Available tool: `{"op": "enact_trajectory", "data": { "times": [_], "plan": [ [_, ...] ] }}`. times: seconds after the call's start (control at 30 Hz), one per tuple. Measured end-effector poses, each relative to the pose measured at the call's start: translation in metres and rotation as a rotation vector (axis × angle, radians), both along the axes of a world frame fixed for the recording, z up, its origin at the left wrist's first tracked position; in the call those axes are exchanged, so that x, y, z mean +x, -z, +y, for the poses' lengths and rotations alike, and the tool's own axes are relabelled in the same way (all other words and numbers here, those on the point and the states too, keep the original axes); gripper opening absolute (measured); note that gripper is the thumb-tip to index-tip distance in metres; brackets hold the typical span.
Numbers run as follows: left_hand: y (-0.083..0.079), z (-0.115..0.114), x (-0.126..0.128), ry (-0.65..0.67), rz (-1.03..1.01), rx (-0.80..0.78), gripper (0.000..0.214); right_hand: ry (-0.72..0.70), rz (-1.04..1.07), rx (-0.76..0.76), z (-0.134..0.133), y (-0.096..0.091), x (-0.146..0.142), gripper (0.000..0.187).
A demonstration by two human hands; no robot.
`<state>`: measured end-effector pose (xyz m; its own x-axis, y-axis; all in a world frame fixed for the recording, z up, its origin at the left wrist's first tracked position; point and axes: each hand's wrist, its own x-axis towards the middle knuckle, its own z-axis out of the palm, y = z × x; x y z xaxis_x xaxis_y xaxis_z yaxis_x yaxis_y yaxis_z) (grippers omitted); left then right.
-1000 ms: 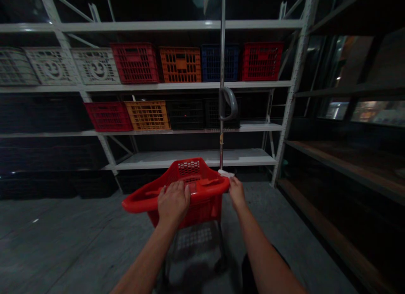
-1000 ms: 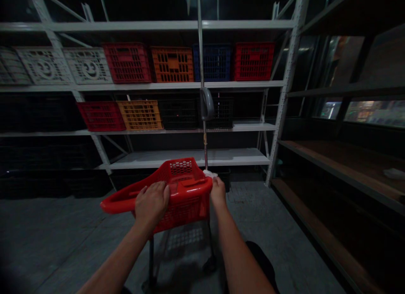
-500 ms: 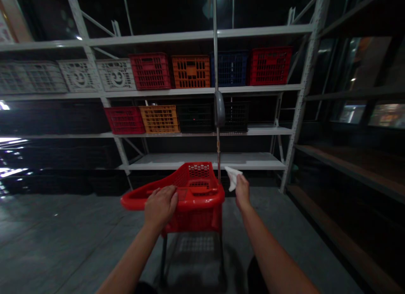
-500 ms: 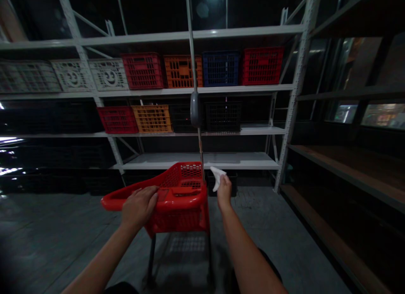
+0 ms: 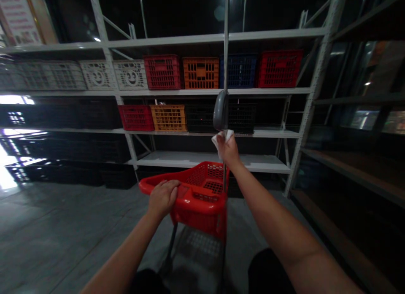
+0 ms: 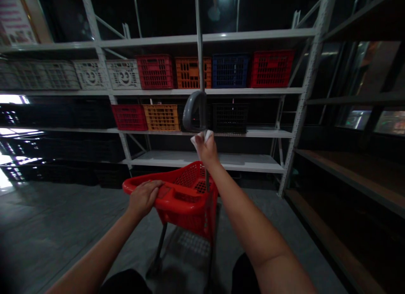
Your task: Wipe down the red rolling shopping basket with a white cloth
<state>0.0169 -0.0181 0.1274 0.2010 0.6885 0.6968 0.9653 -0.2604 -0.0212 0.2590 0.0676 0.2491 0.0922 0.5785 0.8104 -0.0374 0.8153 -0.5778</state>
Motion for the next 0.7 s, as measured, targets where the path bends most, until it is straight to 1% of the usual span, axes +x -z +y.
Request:
{"op": "enact_trajectory", "data": {
  "times": [0.03, 0.07, 0.1, 0.13, 0.17, 0.2, 0.27, 0.33, 0.37, 0.4, 0.43, 0.47, 0.5, 0.53, 0.57, 0.63, 0.7],
  "plan": [
    [0.0, 0.002, 0.0, 0.01, 0.003, -0.003, 0.038, 0.057, -0.014, 0.054, 0.002, -0.016, 0.0, 0.036],
    [0.0, 0.005, 0.0, 0.022, 0.007, -0.008, 0.038, 0.111, -0.026, 0.081, 0.002, -0.026, 0.0, 0.035],
    [0.001, 0.007, -0.001, 0.032, 0.006, -0.012, 0.039, 0.157, -0.04, 0.083, 0.001, -0.03, 0.0, 0.033],
    [0.001, 0.01, -0.002, 0.042, 0.004, -0.017, 0.039, 0.193, -0.058, 0.065, -0.001, -0.027, 0.001, 0.03],
    [0.001, 0.013, -0.003, 0.05, 0.003, -0.025, 0.04, 0.221, -0.088, 0.032, -0.005, -0.016, 0.002, 0.027],
    [0.001, 0.016, -0.005, 0.058, 0.003, -0.036, 0.04, 0.242, -0.128, -0.012, -0.01, 0.0, 0.002, 0.025],
    [-0.001, 0.02, -0.01, 0.073, 0.011, -0.065, 0.041, 0.258, -0.224, -0.118, -0.019, 0.042, 0.004, 0.023],
    [-0.004, 0.022, -0.013, 0.077, 0.038, -0.093, 0.041, 0.234, -0.298, -0.216, -0.027, 0.087, 0.006, 0.02],
    [-0.007, 0.021, -0.013, 0.053, 0.045, -0.085, 0.04, 0.215, -0.316, -0.253, -0.03, 0.105, 0.006, 0.02],
    [-0.009, 0.017, -0.011, 0.01, 0.043, -0.057, 0.039, 0.199, -0.323, -0.281, -0.032, 0.118, 0.006, 0.02],
    [-0.012, 0.012, -0.006, -0.043, 0.03, -0.01, 0.038, 0.188, -0.322, -0.298, -0.034, 0.127, 0.006, 0.02],
    [-0.014, 0.004, 0.002, -0.092, 0.009, 0.044, 0.038, 0.185, -0.316, -0.303, -0.034, 0.129, 0.005, 0.019],
    [-0.016, -0.005, 0.013, -0.121, -0.016, 0.095, 0.038, 0.189, -0.308, -0.296, -0.034, 0.126, 0.005, 0.019],
    [-0.017, -0.016, 0.028, -0.11, -0.037, 0.122, 0.037, 0.194, -0.295, -0.279, -0.033, 0.118, 0.004, 0.018],
    [-0.017, -0.027, 0.045, -0.06, -0.043, 0.117, 0.036, 0.196, -0.276, -0.257, -0.031, 0.105, 0.003, 0.019],
    [-0.015, -0.047, 0.082, 0.057, -0.044, 0.07, 0.033, 0.17, -0.209, -0.201, -0.025, 0.068, 0.001, 0.023],
    [-0.009, -0.058, 0.116, 0.109, -0.036, 0.033, 0.034, 0.101, -0.112, -0.13, -0.018, 0.026, -0.003, 0.027]
  ]
}}
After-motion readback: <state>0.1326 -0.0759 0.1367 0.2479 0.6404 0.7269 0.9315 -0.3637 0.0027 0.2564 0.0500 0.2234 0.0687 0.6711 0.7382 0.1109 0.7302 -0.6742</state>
